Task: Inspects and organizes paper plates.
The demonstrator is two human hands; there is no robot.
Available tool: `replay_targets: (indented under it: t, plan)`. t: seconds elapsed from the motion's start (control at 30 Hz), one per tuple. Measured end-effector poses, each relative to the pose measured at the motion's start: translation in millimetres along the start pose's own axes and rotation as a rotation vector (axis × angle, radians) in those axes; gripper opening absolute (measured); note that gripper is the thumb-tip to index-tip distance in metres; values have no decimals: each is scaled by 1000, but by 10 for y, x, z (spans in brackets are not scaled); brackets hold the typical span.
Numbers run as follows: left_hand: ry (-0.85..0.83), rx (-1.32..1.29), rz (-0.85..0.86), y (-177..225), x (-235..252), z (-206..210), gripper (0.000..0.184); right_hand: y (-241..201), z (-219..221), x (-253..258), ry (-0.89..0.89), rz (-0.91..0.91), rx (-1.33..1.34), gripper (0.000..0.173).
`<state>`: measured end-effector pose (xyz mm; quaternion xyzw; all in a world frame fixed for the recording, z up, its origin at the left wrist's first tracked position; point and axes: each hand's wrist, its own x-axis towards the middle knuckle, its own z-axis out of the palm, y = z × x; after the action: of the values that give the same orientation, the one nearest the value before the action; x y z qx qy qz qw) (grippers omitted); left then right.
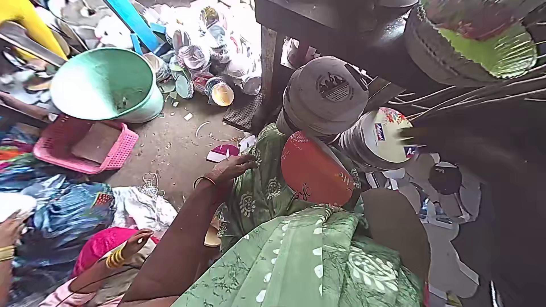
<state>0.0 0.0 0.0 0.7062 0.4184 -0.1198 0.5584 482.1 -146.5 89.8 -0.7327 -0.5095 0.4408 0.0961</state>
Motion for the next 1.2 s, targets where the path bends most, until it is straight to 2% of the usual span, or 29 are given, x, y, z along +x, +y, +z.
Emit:
replay_targets:
  t: [0.07, 0.13, 0.17, 0.27, 0.37, 0.47, 0.53, 0.6, 0.63, 0.7, 0.73, 0.8, 0.9, 0.93, 0.97, 1.0, 1.07, 1.1, 1.13, 1.2]
  plan:
    - [-12, -1, -14, 2, 9, -5, 43, -232, 794, 401, 5, -84, -79, 29]
    - [-15, -7, -27, -3, 12, 17, 45, -586, 1290, 608, -78, 51, -175, 38]
    - [-9, -11, -38, -10, 16, 30, 47, -646, 1468, 697, -74, 85, -246, 40]
    - [16, -41, -76, 20, 5, 47, 55, -864, 1730, 824, -41, 141, -75, 45]
    - [81, -163, -71, 56, -43, 51, 58, -928, 1729, 953, 72, -5, 148, 41]
    - [175, -372, 25, 94, -49, 29, 55, -1223, 1421, 800, 355, -269, 175, 30]
    - [351, -493, 125, 111, -72, 70, 52, -1450, 1259, 693, 580, -442, 134, 24]
    - [515, -484, 330, 5, -152, 104, 57, -1621, 1269, 635, 725, -556, 98, 18]
    - [576, -518, 411, -32, -166, 111, 56, -1679, 1313, 594, 723, -580, 95, 17]
    - [685, -557, 559, -94, -136, 93, 54, -1679, 1342, 494, 575, -585, 131, 18]
    - [727, -548, 590, -112, -120, 74, 56, -1614, 1277, 401, 477, -555, 146, 21]
    - [769, -482, 586, -130, -127, 71, 57, -1310, 1044, 114, 432, -406, 129, 31]
    - [743, -347, 526, -48, -101, 122, 53, -618, 595, -536, 477, 62, -88, 61]
    - [724, -340, 499, -29, -87, 125, 54, -351, 565, -727, 443, 206, -163, 71]
    - [706, -351, 479, -27, -76, 119, 57, -95, 636, -892, 398, 305, -216, 74]
    - [687, -371, 470, -44, -61, 100, 62, 120, 776, -1027, 322, 396, -259, 72]
    - [672, -408, 460, -61, -50, 79, 69, 285, 1104, -1218, 123, 581, -220, 62]
    - [663, -426, 463, -71, -43, 65, 71, 293, 1211, -1299, 106, 604, -189, 50]
    - [647, -442, 461, -79, -30, 52, 75, 284, 1246, -1397, 192, 562, -147, 39]
    - [605, -473, 416, -90, -18, 40, 79, 207, 1179, -1585, 544, 382, -36, 24]
